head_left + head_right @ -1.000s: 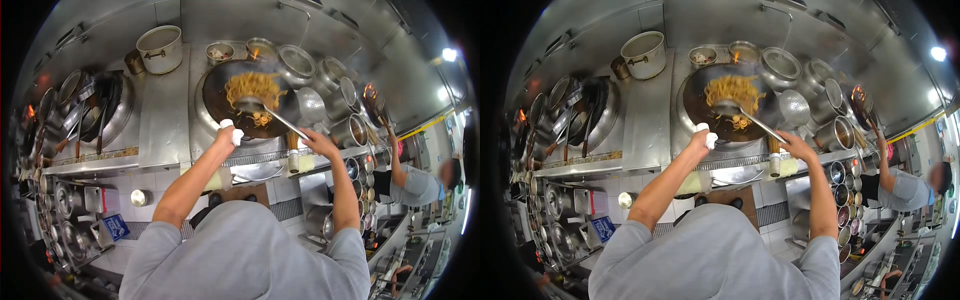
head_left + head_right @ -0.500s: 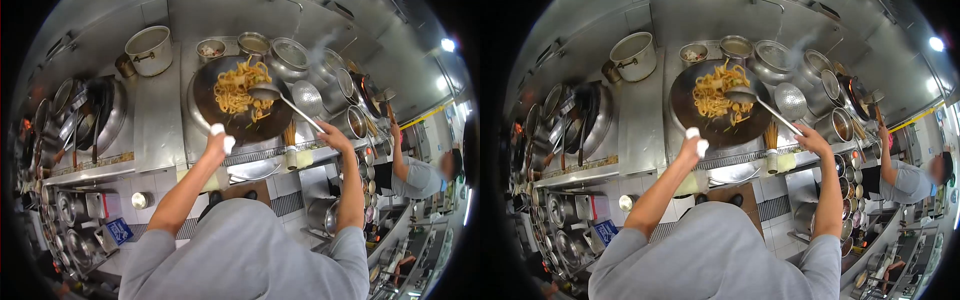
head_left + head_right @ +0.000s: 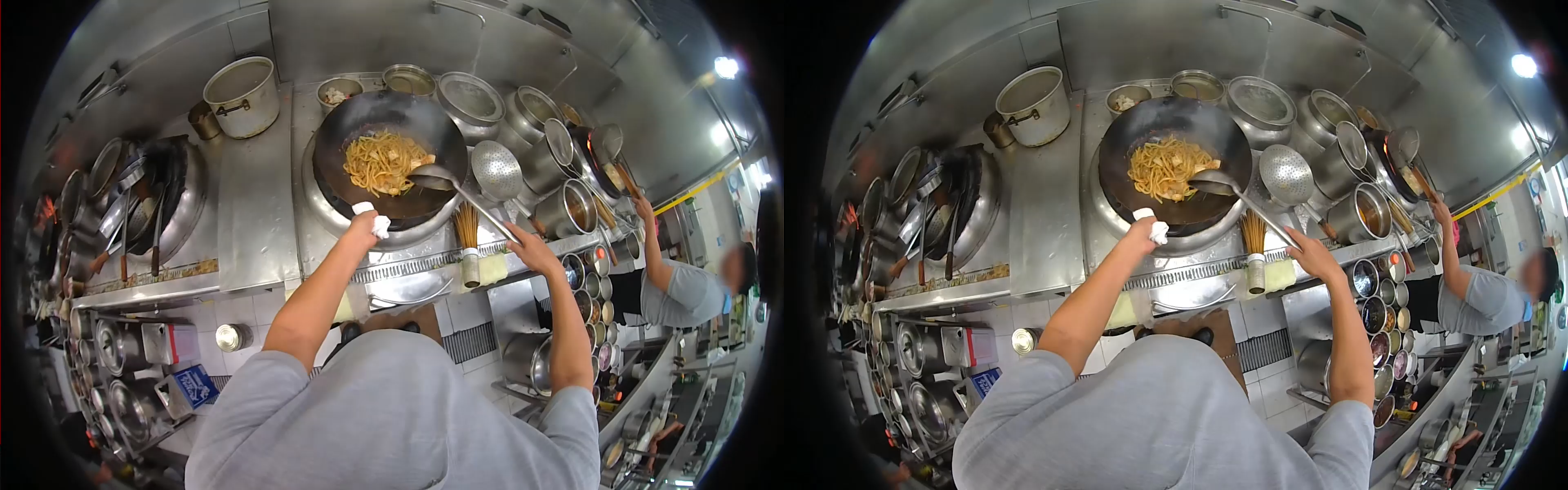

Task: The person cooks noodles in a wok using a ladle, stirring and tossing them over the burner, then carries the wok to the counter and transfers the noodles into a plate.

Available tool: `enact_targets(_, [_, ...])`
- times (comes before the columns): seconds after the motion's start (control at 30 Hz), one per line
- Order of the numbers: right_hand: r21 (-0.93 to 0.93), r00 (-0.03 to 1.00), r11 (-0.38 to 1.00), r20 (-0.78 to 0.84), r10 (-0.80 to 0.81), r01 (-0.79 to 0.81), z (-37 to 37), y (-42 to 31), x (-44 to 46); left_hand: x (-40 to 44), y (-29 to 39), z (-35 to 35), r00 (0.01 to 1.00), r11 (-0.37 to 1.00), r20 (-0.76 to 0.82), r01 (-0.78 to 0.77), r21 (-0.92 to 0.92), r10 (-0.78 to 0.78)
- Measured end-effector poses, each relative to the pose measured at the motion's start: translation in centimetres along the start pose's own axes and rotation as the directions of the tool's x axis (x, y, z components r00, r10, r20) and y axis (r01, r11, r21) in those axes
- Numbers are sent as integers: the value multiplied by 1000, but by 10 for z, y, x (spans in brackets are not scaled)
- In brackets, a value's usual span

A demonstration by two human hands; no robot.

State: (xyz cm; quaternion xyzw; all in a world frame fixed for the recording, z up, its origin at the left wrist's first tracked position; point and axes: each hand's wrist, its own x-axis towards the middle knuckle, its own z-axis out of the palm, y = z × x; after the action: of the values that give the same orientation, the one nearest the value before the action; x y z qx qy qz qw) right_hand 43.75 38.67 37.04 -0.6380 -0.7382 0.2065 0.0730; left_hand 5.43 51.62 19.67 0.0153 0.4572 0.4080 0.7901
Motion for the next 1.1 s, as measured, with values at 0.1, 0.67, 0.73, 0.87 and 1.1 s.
enact_targets(0.1, [51, 988, 998, 148, 39, -47, -24, -39, 13, -43, -11, 14, 980, 984, 97, -170, -47, 174])
enact_targets(0.67, [455, 936, 817, 159, 315, -353, 47, -109, -20, -118, -41, -20, 920, 923, 77, -385, 1, 384])
enact_targets(0.73, [912, 910, 235, 251, 329, -336, 60, -136, -30, -82, -15, -11, 942, 954, 155, -293, -55, 298])
enact_targets(0.87, [959, 913, 142, 178, 368, -244, 68, -152, -4, -101, -8, 7, 943, 958, 171, -288, -7, 285])
enact_targets(1.1, [948, 869, -83, 315, 381, -307, 74, -173, 16, -106, -95, -19, 689, 615, -72, -588, 526, 721])
